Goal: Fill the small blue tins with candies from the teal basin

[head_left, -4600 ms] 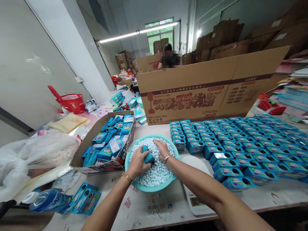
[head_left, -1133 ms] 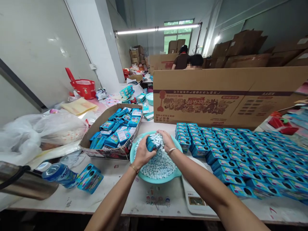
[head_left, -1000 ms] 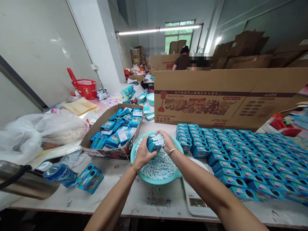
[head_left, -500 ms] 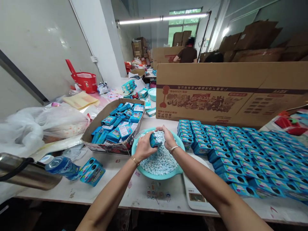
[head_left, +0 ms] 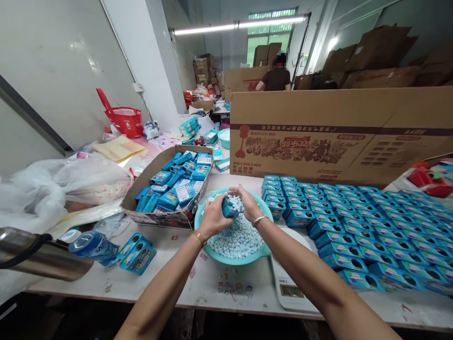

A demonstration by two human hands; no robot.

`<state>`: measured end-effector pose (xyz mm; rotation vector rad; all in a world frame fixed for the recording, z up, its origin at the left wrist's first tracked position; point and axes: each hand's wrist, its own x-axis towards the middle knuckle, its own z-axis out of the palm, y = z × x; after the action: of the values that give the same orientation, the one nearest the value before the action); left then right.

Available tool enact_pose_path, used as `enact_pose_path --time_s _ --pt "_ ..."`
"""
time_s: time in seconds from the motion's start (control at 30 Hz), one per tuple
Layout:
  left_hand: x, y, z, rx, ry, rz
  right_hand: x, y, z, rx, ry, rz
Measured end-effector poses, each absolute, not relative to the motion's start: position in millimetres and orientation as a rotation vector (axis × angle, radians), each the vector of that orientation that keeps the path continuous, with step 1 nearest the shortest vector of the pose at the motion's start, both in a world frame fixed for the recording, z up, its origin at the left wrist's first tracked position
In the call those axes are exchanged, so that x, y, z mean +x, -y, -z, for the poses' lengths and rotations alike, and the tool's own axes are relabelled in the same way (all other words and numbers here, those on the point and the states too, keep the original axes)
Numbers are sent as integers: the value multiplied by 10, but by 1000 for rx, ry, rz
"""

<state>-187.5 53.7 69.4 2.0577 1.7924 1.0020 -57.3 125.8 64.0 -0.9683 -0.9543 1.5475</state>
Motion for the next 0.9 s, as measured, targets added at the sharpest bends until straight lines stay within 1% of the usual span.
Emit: enact_pose_path --time_s 0.47,0.9 --pt "-1891 -555 -744 2072 -1751 -932 -601 -1239 -556 -940 968 -1490" --pt "-1930 -545 -667 2059 -1681 -1122 -597 -1182 -555 -890 1015 -1482"
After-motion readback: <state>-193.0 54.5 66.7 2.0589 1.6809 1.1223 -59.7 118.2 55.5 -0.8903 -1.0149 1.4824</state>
